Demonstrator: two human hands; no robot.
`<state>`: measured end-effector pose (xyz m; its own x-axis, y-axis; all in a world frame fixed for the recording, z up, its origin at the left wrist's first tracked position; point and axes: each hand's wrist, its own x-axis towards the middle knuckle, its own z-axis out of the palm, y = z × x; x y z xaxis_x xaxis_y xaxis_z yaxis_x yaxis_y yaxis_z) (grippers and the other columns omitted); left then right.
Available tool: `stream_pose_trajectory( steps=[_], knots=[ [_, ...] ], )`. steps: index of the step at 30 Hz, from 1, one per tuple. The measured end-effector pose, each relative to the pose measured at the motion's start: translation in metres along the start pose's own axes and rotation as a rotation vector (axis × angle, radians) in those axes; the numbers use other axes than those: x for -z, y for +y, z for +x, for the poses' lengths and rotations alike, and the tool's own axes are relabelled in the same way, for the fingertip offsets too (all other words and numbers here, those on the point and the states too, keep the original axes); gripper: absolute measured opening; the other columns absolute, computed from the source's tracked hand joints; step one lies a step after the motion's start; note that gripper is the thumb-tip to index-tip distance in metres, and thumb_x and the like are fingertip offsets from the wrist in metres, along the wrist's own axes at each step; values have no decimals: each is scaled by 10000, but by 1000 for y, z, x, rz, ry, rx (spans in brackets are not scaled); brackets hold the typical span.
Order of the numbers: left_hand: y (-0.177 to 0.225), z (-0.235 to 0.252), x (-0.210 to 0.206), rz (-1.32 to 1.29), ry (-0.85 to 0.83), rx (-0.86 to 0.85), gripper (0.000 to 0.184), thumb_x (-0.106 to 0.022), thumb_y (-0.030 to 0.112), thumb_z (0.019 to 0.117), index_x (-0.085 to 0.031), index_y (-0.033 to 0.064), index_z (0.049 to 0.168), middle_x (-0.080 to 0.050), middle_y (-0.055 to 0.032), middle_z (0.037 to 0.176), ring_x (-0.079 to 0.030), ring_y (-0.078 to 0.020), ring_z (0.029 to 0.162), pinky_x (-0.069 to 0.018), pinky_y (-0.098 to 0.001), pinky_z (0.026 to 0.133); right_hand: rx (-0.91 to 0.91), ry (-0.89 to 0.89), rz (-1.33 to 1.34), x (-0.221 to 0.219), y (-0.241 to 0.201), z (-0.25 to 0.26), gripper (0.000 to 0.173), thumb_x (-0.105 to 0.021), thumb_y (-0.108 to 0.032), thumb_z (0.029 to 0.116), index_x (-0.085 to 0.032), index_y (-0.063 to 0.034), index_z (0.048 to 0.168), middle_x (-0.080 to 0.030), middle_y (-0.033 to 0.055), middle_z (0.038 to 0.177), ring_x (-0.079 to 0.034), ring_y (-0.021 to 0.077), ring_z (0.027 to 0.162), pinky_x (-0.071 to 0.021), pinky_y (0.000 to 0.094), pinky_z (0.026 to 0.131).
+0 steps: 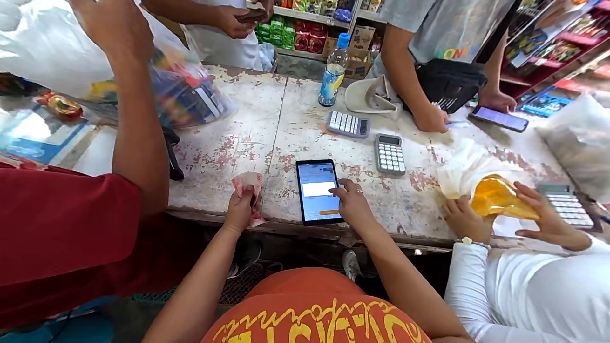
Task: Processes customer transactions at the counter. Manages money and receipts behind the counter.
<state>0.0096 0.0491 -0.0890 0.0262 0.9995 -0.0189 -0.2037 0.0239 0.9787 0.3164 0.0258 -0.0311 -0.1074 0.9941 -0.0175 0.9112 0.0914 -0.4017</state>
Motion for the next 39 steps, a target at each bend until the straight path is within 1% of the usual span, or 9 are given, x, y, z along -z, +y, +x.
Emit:
stream_pose_trajectory(
  steps=[2, 4, 7, 11, 17, 21, 26, 33, 39],
  knots=[
    [1, 0, -1, -7, 0, -1, 336, -286, 204, 1096, -588, 56, 1078, -578, 60, 656, -510, -14, 496, -467, -168, 493, 14, -9, -14, -4, 0, 3, 391, -526, 101, 925, -762, -95, 1167, -531, 208, 1463, -513, 459, 1304, -478, 591, 1015],
    [2, 0, -2, -9, -2, -13, 334, -290, 198, 1090, -589, 64, 1030, -574, 67, 636, -504, -11, 488, -458, -165, 490, 21, -4, -22, -4, 0, 4, 384, -529, 98, 927, -765, -96, 1159, -529, 200, 1471, -504, 452, 1321, -469, 589, 1029],
    [2, 0, -1, -23, -24, -38, 334, -296, 208, 1084, -587, 92, 967, -571, 75, 628, -495, -4, 486, -445, -159, 486, 27, 55, -1, 3, 2, 3, 353, -533, 88, 937, -759, -79, 1150, -529, 212, 1464, -512, 472, 1304, -475, 616, 1003],
    [2, 0, 0, -12, -35, -26, 333, -289, 205, 1091, -583, 51, 1057, -579, 70, 661, -497, -6, 499, -456, -165, 501, -26, 60, 38, 9, 7, -3, 316, -553, 79, 936, -737, -44, 1161, -530, 232, 1447, -506, 500, 1296, -479, 642, 977],
    [2, 0, 1, -6, -34, -17, 323, -302, 207, 1089, -577, 40, 1080, -576, 70, 654, -506, -6, 500, -463, -160, 504, -21, 76, 68, 3, 13, -14, 251, -540, 28, 956, -731, 4, 1116, -573, 244, 1376, -561, 459, 1239, -494, 593, 980],
    [3, 0, 0, -6, -24, -2, 327, -290, 197, 1093, -576, 39, 1079, -576, 63, 654, -506, -8, 497, -463, -160, 500, -41, 42, 71, 3, 12, -19, 245, -535, 12, 969, -738, -7, 1106, -573, 230, 1385, -567, 442, 1235, -495, 576, 982],
    [3, -1, 0, -7, -25, 6, 334, -283, 204, 1092, -580, 56, 1059, -572, 68, 649, -500, -8, 492, -461, -163, 495, -20, 22, 85, 3, 9, -31, 245, -542, 32, 944, -746, -3, 1075, -571, 234, 1393, -566, 443, 1248, -500, 572, 991],
    [2, -1, 0, -10, -26, -3, 324, -289, 206, 1088, -578, 60, 1069, -563, 69, 658, -496, -9, 502, -459, -163, 506, -8, 28, 100, 3, 12, -46, 269, -529, 35, 943, -771, -26, 1043, -588, 224, 1386, -568, 442, 1240, -491, 573, 997],
    [1, -1, 1, -6, -20, -18, 323, -294, 207, 1095, -580, 58, 1082, -578, 67, 673, -503, -11, 505, -464, -167, 508, -1, 17, 93, 4, 4, -54, 321, -518, 43, 934, -785, -61, 1077, -580, 218, 1415, -554, 445, 1268, -480, 572, 1020]
  ],
)
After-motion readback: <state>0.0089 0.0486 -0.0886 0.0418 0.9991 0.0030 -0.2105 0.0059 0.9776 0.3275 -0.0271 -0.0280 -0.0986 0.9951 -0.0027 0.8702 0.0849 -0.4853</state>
